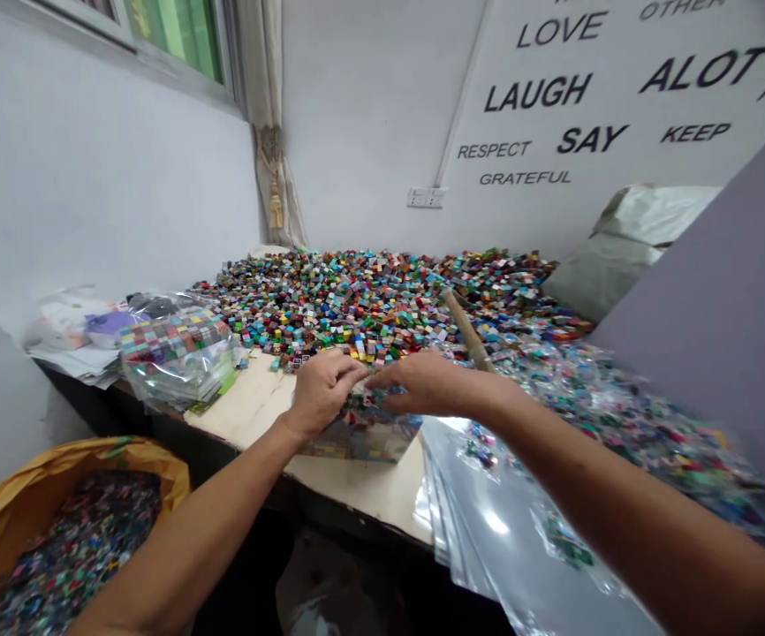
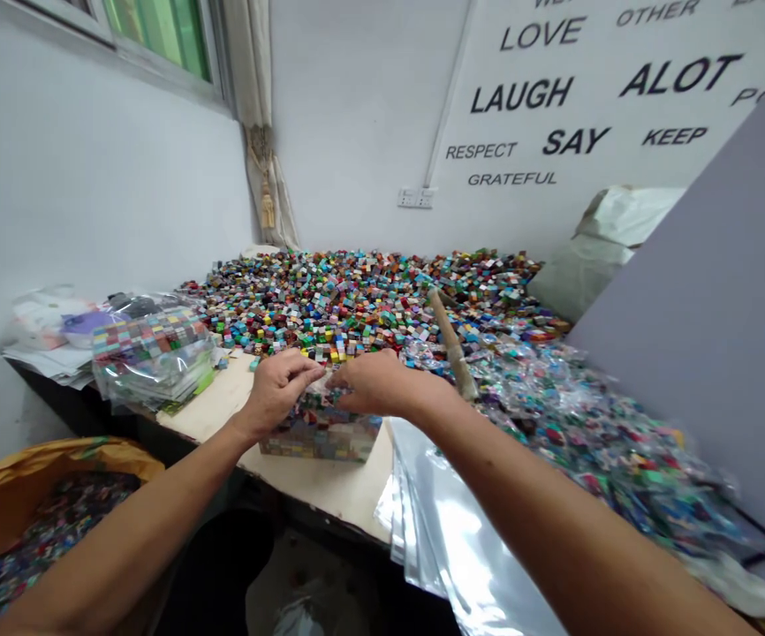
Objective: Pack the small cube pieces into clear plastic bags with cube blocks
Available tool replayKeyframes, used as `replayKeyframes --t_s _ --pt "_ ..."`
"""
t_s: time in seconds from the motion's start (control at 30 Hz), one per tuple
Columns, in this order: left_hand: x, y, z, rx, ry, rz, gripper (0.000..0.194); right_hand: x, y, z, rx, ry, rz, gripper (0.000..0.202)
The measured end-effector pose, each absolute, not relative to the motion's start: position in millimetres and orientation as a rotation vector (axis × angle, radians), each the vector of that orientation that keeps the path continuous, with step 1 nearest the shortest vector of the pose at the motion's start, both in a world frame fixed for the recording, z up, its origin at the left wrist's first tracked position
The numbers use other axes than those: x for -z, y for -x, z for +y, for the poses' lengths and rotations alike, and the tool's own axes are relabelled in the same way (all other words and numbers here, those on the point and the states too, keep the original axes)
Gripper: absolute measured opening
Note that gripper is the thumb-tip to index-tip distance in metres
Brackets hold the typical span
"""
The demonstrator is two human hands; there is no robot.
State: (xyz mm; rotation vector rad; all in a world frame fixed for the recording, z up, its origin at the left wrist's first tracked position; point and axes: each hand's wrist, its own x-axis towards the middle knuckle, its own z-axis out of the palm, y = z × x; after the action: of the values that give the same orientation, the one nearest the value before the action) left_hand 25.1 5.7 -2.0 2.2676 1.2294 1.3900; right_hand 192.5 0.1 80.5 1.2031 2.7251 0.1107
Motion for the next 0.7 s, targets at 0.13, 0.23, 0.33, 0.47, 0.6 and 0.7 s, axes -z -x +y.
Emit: replayKeyframes --t_s 0.13,0.23,0.33,0.47,0.6,0.7 --pt "1.6 -26.0 6.4 -1.392 -2.269 1.246 0.020 -79.6 -188.9 1.5 -0.042 -1.265 2.685 0.025" --pt "-0.4 -24.7 6.9 -1.349 -2.253 1.281 0.021 -82.7 -197.2 6.2 0.098 -1.272 2.795 0.028" --pt "-1.4 -23.9 6.8 -1.338 -2.257 1.292 0.021 -83.8 -202.2 10.3 0.206 -1.259 2.851 0.032" --pt "0.1 -25.4 6.3 -1.339 -2.273 1.273 0.020 -80.4 -188.4 8.9 0.147 -1.238 2.698 0.030" --pt "1.0 -26.4 6.8 -1.351 -2.283 1.260 0.020 -79.5 -173.8 6.8 0.013 -1.317 2.532 0.026" --pt "-0.5 -24.3 7.9 -1.353 -2.244 1.253 0.020 -80.8 -187.9 6.5 0.117 -1.333 2.689 0.026"
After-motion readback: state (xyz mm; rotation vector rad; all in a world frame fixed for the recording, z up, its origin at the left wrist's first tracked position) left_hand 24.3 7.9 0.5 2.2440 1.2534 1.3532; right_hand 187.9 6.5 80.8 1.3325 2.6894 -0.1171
